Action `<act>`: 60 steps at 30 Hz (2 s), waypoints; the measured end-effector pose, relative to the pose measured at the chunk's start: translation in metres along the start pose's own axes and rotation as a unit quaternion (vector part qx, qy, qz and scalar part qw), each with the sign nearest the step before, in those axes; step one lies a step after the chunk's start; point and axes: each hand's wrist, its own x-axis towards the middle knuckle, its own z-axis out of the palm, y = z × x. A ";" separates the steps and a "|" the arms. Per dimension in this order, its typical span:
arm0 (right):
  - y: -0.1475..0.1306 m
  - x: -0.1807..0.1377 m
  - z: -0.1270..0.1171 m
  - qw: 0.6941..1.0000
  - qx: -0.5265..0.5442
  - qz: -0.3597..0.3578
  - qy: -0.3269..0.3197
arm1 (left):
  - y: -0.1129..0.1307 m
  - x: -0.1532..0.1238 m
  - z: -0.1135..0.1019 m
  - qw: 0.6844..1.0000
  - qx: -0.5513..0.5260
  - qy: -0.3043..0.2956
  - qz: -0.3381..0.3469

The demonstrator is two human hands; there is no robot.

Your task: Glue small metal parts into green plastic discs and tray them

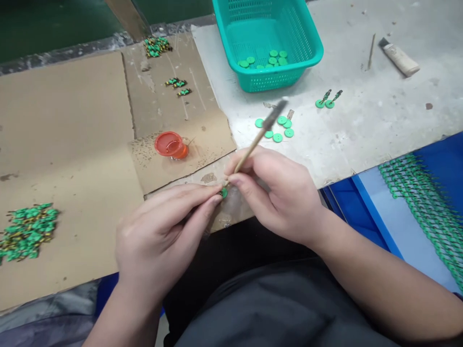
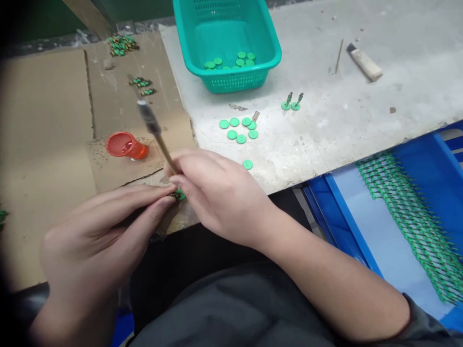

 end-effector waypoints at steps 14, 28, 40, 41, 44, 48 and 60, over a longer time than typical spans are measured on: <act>0.008 0.000 0.001 0.998 0.029 -0.022 -0.050 | 0.003 -0.006 -0.002 1.000 0.006 0.018 -0.010; 0.000 0.007 -0.001 0.995 0.049 0.051 -0.064 | 0.004 -0.003 0.001 0.999 0.009 0.032 -0.008; 0.000 -0.006 -0.009 0.982 0.129 0.134 0.014 | 0.011 0.002 -0.002 0.994 -0.038 0.019 -0.097; 0.000 -0.006 -0.008 0.981 0.134 0.141 0.018 | 0.011 0.003 -0.003 0.990 -0.059 0.023 -0.128; -0.001 -0.007 -0.007 0.980 0.128 0.154 0.017 | 0.011 0.009 -0.008 0.955 -0.161 0.017 -0.249; 0.001 -0.008 -0.006 0.986 0.090 0.138 0.015 | 0.014 0.021 -0.019 0.915 -0.261 -0.007 -0.308; 0.002 -0.012 -0.003 0.985 0.087 0.151 0.007 | 0.037 0.027 -0.053 0.864 -0.404 -0.070 -0.294</act>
